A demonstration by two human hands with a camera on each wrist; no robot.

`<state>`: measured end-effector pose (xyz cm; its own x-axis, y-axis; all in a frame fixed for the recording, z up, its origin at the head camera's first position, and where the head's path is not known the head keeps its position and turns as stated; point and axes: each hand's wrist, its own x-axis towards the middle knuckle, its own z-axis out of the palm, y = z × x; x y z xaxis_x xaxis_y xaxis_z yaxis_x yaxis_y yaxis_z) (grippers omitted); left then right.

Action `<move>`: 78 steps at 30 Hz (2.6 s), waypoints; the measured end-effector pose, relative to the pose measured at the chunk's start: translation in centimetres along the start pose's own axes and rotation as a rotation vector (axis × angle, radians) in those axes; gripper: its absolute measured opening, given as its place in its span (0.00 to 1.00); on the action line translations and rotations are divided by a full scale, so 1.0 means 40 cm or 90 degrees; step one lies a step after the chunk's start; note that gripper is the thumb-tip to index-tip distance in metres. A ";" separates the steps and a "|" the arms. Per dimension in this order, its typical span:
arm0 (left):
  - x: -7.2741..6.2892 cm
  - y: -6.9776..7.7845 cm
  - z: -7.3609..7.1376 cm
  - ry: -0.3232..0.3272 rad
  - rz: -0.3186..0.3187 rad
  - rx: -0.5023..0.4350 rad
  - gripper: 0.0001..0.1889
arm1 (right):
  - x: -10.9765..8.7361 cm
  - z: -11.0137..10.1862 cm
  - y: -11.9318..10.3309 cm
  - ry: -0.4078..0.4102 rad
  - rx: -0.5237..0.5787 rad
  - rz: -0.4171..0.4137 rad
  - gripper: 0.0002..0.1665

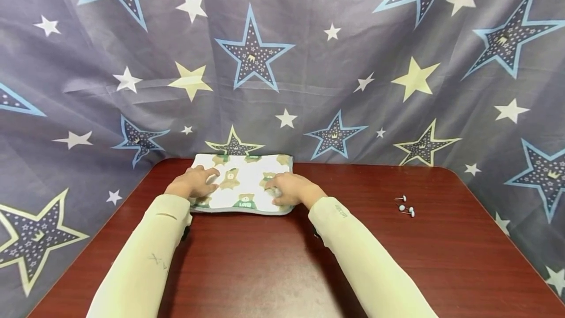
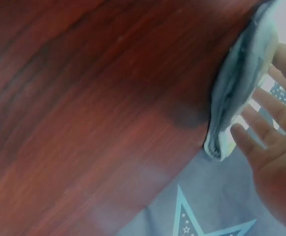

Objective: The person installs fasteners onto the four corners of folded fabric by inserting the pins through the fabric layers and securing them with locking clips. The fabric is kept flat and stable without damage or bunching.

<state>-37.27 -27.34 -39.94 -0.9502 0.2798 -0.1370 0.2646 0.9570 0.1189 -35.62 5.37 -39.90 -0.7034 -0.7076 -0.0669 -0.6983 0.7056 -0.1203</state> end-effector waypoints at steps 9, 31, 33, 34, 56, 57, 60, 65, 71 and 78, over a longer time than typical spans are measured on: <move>0.006 0.005 0.004 -0.018 -0.029 -0.023 0.22 | -0.006 -0.005 -0.009 -0.029 -0.011 0.028 0.28; 0.017 0.073 0.012 -0.055 -0.030 -0.024 0.21 | -0.061 -0.010 0.026 -0.057 -0.020 0.017 0.26; 0.022 0.082 0.016 -0.055 -0.026 -0.022 0.21 | -0.071 -0.010 0.035 -0.059 -0.018 0.018 0.26; 0.024 0.087 0.017 -0.055 -0.025 -0.020 0.20 | -0.076 -0.011 0.038 -0.060 -0.017 0.016 0.26; 0.058 0.201 0.028 -0.071 -0.024 -0.007 0.21 | -0.186 -0.006 0.107 -0.023 -0.032 -0.015 0.26; 0.059 0.204 0.027 -0.073 -0.022 -0.006 0.21 | -0.190 -0.006 0.110 -0.024 -0.034 -0.016 0.26; 0.062 0.216 0.025 -0.074 -0.016 -0.002 0.21 | -0.200 -0.007 0.116 -0.027 -0.035 -0.021 0.26; 0.065 0.241 0.020 -0.079 -0.005 0.004 0.21 | -0.222 -0.006 0.131 -0.024 -0.036 -0.028 0.27; 0.069 0.269 0.020 -0.077 0.010 0.012 0.21 | -0.257 -0.009 0.142 -0.018 -0.035 -0.034 0.26; 0.071 0.294 0.031 -0.074 0.033 0.024 0.21 | -0.294 -0.006 0.147 -0.010 -0.042 -0.040 0.25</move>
<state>-36.64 -15.18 -40.17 -0.9105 0.3336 -0.2445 0.3205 0.9427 0.0926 -31.48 17.87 -39.60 -0.6558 -0.7510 -0.0773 -0.7488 0.6601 -0.0599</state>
